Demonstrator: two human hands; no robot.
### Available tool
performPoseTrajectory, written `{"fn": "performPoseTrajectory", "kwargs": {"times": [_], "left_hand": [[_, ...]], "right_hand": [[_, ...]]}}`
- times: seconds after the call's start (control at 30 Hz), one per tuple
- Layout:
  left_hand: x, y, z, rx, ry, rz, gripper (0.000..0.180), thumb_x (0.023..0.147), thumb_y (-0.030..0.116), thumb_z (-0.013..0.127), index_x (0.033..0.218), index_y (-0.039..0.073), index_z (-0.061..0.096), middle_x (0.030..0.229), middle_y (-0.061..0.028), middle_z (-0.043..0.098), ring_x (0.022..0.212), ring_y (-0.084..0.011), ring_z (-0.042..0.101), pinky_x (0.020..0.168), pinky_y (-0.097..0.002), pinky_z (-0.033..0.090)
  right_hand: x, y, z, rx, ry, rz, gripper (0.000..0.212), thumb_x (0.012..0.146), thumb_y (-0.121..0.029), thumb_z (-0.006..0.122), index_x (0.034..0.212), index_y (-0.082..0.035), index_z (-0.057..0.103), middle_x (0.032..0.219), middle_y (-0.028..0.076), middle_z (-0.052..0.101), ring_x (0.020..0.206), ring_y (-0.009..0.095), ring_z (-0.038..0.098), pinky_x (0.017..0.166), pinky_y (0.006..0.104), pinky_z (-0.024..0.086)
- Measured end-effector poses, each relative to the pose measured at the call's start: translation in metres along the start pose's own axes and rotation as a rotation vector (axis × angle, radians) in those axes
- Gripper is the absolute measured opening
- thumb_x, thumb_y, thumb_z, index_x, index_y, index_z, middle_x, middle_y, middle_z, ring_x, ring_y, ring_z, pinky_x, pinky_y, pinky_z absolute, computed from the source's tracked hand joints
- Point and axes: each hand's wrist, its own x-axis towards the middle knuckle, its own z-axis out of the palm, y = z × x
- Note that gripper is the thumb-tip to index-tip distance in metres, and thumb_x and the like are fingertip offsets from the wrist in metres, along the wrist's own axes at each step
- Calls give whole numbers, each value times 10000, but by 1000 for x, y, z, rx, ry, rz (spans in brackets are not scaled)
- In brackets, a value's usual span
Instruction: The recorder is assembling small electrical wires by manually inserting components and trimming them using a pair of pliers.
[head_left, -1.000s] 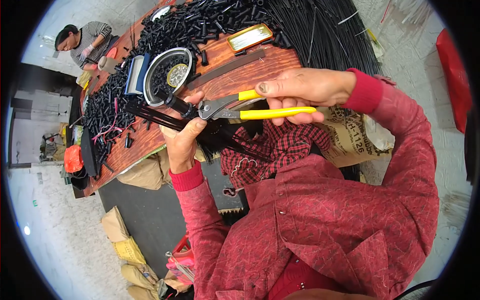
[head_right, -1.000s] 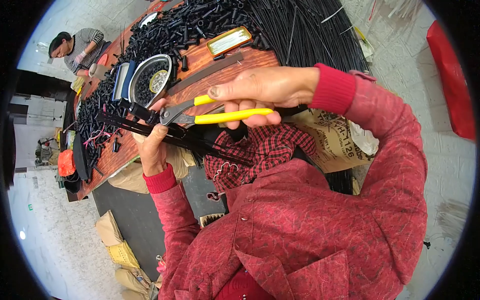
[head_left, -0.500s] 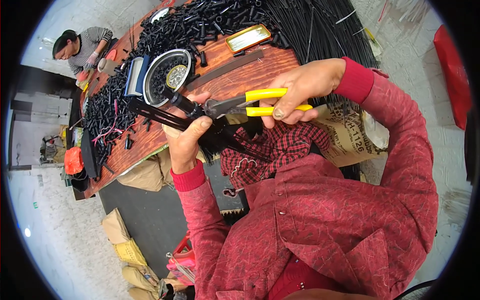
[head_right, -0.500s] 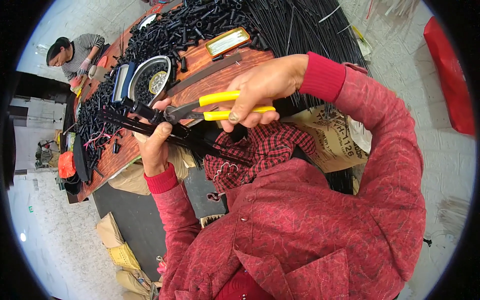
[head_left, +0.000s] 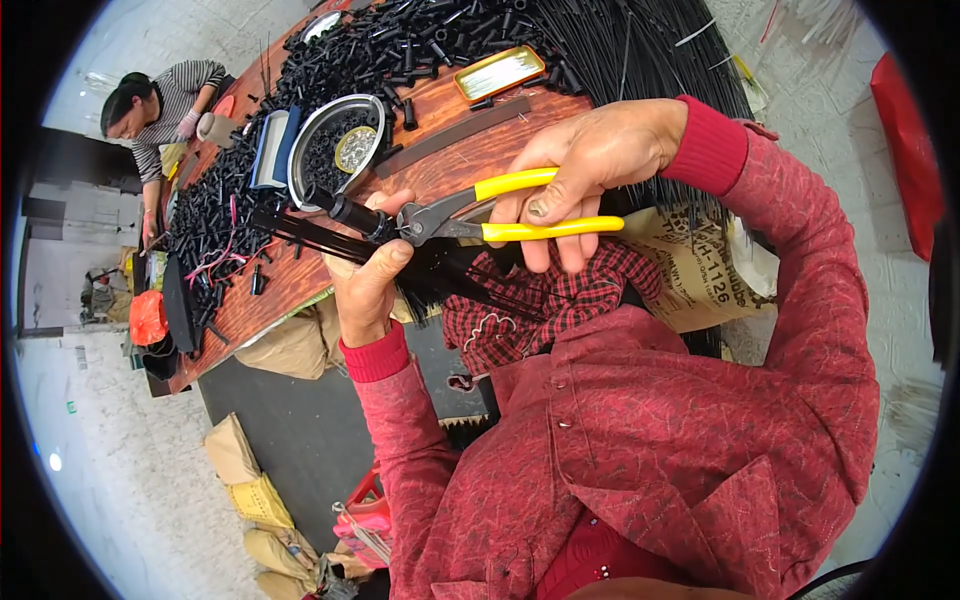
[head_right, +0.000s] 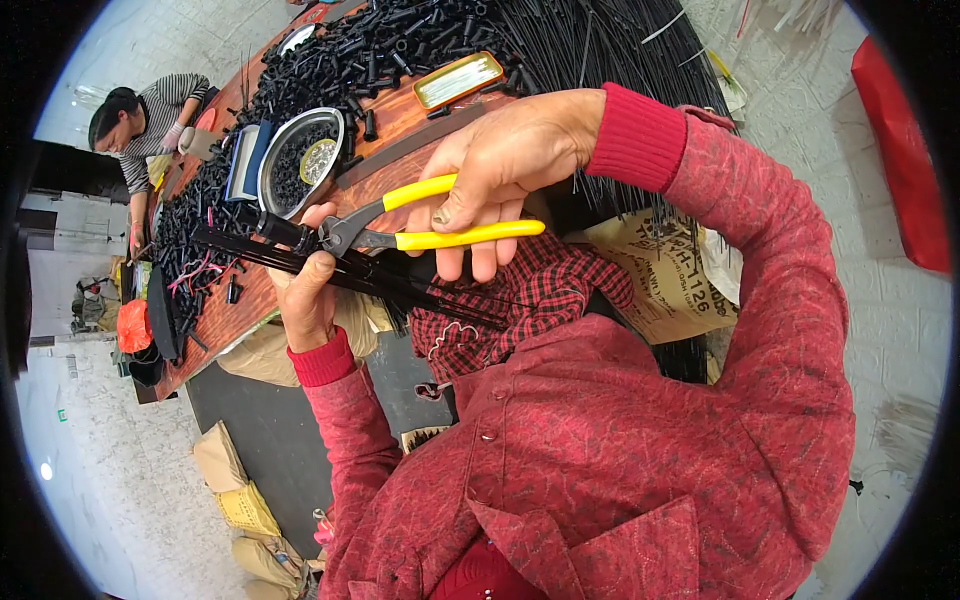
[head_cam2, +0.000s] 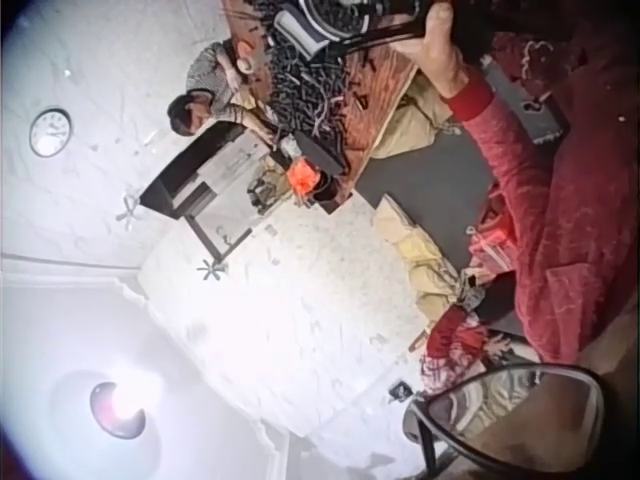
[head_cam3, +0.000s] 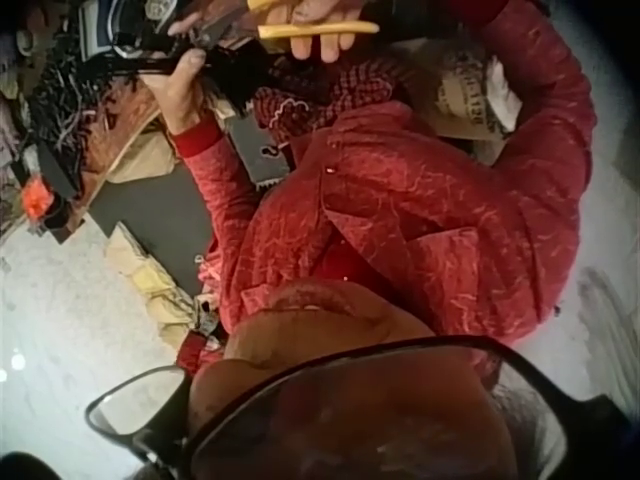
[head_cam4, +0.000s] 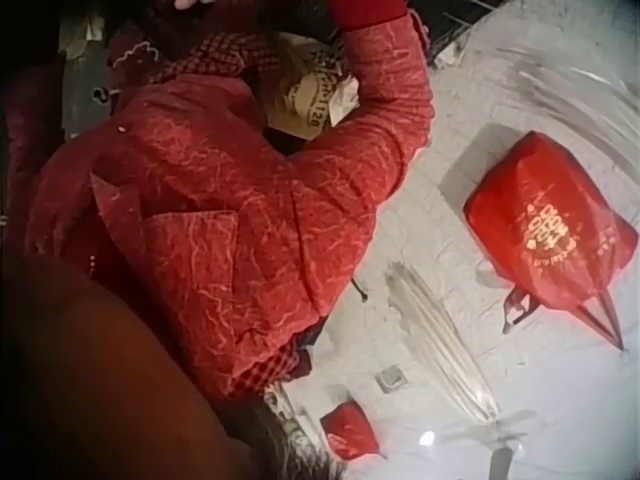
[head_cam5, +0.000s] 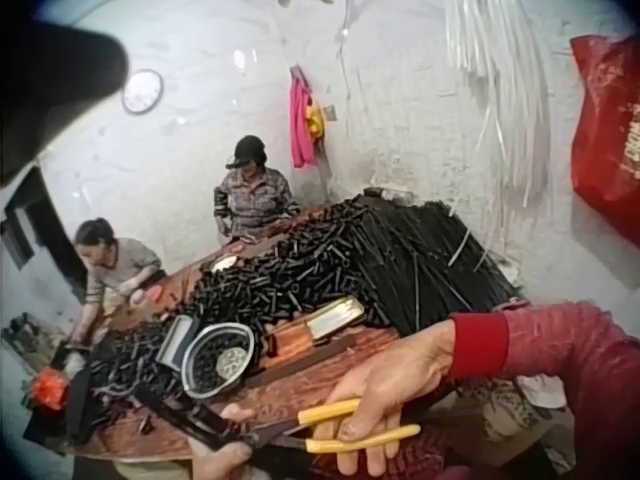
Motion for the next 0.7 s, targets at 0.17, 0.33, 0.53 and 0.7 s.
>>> {"fn": "performPoseTrajectory", "kwargs": {"times": [0.17,0.33,0.53,0.7], "left_hand": [[-2,1,1,-12,6,4,657,664,118,837,1212,-69,528,1143,-172,635,1037,-210,596,974,-348,419],[-2,-1,1,26,-1,31,593,654,171,839,1139,-84,613,1113,-135,624,995,-185,573,946,-327,409],[-2,3,2,41,-68,13,584,648,218,844,1106,-81,641,1068,-104,594,980,-179,549,899,-307,410],[-5,-8,-10,-27,-13,31,625,651,226,857,1139,-80,613,1097,-118,606,973,-200,585,896,-321,445]], "right_hand": [[1,-4,4,-68,14,29,445,950,-330,553,1209,32,537,848,123,665,609,153,654,536,241,537],[0,2,13,35,5,52,403,998,-354,468,1135,13,565,675,66,602,466,102,573,411,208,465],[-5,4,37,-29,137,104,451,1000,-467,418,955,-33,533,608,27,523,422,68,479,378,207,401],[15,38,49,24,177,-33,482,987,-519,403,946,-48,494,573,-10,425,412,56,396,363,210,336]]}}
